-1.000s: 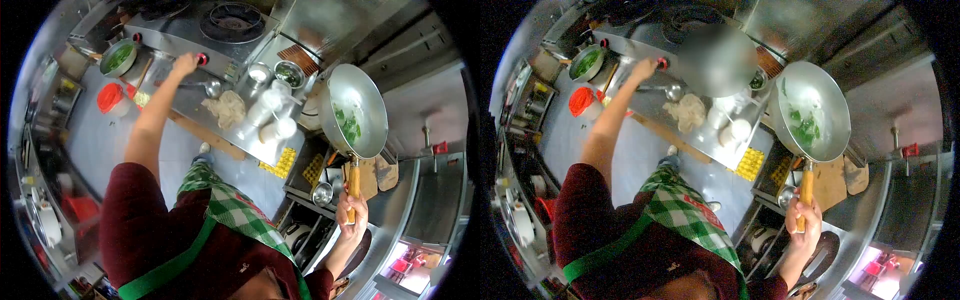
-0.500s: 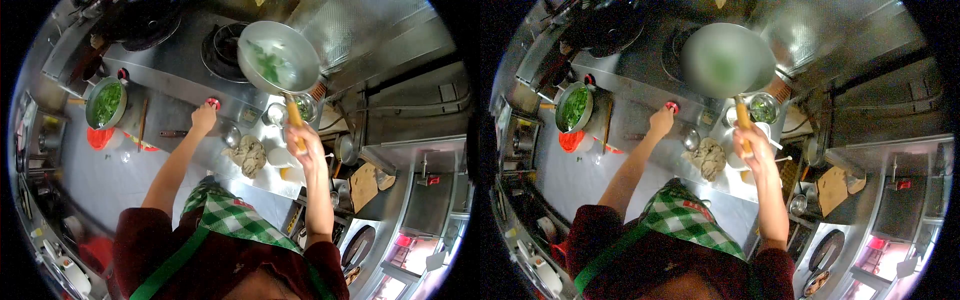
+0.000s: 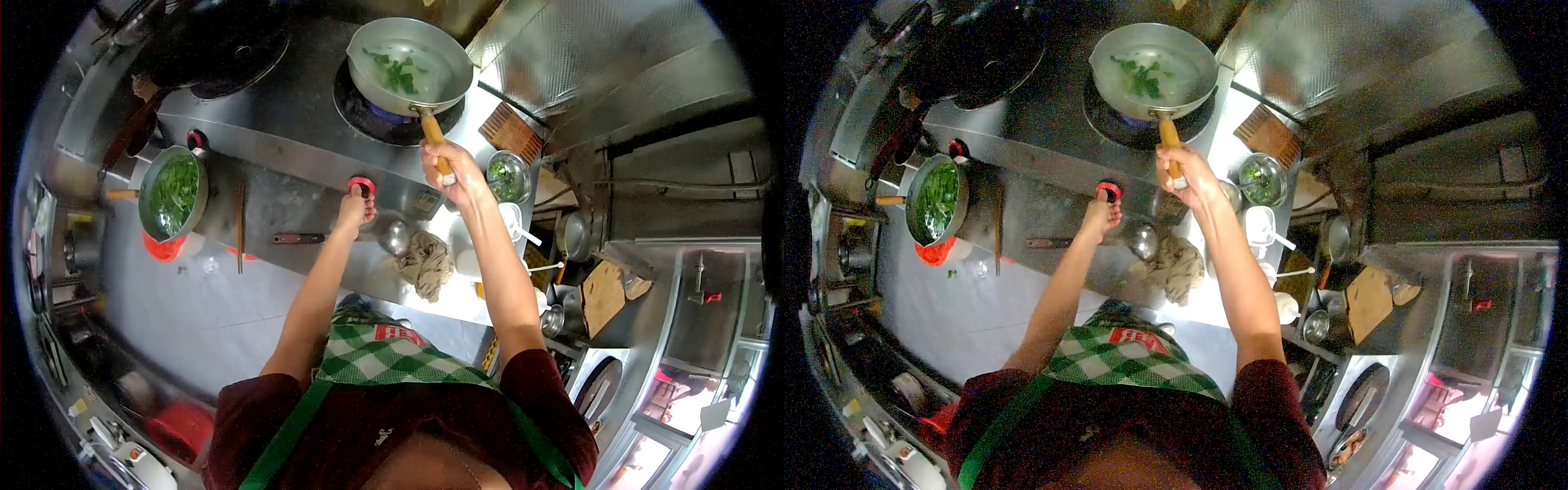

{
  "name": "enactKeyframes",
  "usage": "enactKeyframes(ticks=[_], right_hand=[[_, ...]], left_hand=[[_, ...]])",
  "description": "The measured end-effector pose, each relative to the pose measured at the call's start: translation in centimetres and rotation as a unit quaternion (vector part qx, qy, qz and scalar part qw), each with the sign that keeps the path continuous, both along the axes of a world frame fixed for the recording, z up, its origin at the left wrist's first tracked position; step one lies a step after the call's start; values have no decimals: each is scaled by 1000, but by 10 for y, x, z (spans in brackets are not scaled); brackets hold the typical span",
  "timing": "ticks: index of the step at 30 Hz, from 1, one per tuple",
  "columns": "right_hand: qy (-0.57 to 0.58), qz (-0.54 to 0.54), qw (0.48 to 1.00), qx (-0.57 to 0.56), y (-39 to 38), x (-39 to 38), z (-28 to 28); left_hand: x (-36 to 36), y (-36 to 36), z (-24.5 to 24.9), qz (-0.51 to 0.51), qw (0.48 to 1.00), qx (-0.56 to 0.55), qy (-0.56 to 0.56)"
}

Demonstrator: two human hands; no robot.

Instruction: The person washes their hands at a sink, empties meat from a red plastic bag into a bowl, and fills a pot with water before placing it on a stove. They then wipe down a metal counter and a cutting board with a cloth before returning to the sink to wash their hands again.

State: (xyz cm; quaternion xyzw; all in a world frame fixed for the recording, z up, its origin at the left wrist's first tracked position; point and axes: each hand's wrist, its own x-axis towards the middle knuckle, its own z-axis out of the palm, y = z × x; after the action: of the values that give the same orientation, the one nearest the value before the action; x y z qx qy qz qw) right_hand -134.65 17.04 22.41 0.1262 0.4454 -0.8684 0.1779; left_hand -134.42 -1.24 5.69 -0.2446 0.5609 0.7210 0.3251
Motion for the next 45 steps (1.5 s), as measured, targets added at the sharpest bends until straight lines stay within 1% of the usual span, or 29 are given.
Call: enactKeyframes(ticks=[3,4,6,7,9,11,12,14,16,17,18,19,20,21,23,26,28,30,31,32,33,34,35,36,38,39,40,43,45], right_hand=[[-22,-7,1000,13,-1,-1,4],[-35,-9,999,15,-1,1,10],[-47,-5,998,38,4,6,13],[-24,3,1000,17,4,14,17],[-62,-82,994,27,4,42,14],[-68,-114,987,85,3,87,14],[-37,-108,989,98,1,117,14],[-39,-63,987,143,-7,177,8],[-85,-44,970,223,-13,233,-18],[-96,-37,959,264,-14,262,-48],[-97,-16,905,413,-13,292,-72],[-92,6,827,555,-11,320,-91],[-85,-20,766,637,-16,345,-103],[-98,-35,768,632,-16,363,-113],[-134,-63,772,617,-23,407,-130],[-155,-78,773,610,-30,455,-145],[-193,-96,770,600,-40,486,-146],[-224,-161,761,587,-48,523,-167],[-245,-203,751,579,-52,536,-167],[-288,-202,727,589,-58,549,-176],[-289,-240,716,589,-64,561,-173],[-295,-294,712,564,-68,571,-164],[-295,-336,717,535,-81,575,-155],[-313,-372,723,491,-85,580,-157],[-316,-437,742,398,-100,587,-155],[-320,-457,759,335,-108,585,-150],[-304,-472,767,310,-117,582,-148],[-241,-503,775,297,-138,582,-148],[-193,-529,769,302,-149,592,-143]], left_hand=[[0,-4,-14,-28,999,-25,-4],[2,-8,-21,-40,987,-133,85],[9,-15,-32,-67,903,-333,264],[18,-14,14,-54,848,-389,356],[20,-16,30,-104,726,-482,479],[15,-14,32,-158,661,-530,507],[14,-13,31,-186,627,-552,517],[4,-14,12,-220,621,-579,480],[8,-13,14,-215,648,-558,472],[9,-15,17,-210,717,-520,415],[27,-13,23,-160,712,-513,452],[44,-10,30,-103,706,-501,490],[69,-4,28,-157,722,-434,516],[100,4,22,-213,733,-364,533],[162,34,18,-346,602,-370,618],[203,90,19,-412,571,-472,530],[203,98,-23,-405,482,-523,575],[175,101,-38,-541,540,-423,487],[160,100,-64,-504,546,-333,580],[151,96,-52,-521,503,-182,666],[140,92,-56,-569,674,-90,463],[130,86,-59,-523,817,-34,240],[140,70,-20,-474,860,43,186],[102,71,-79,-465,809,346,98],[105,66,-42,-340,898,278,38],[105,60,-30,-326,888,320,50],[102,58,-26,-276,906,321,14],[127,29,16,-342,890,297,58],[141,23,11,-477,817,321,50]])
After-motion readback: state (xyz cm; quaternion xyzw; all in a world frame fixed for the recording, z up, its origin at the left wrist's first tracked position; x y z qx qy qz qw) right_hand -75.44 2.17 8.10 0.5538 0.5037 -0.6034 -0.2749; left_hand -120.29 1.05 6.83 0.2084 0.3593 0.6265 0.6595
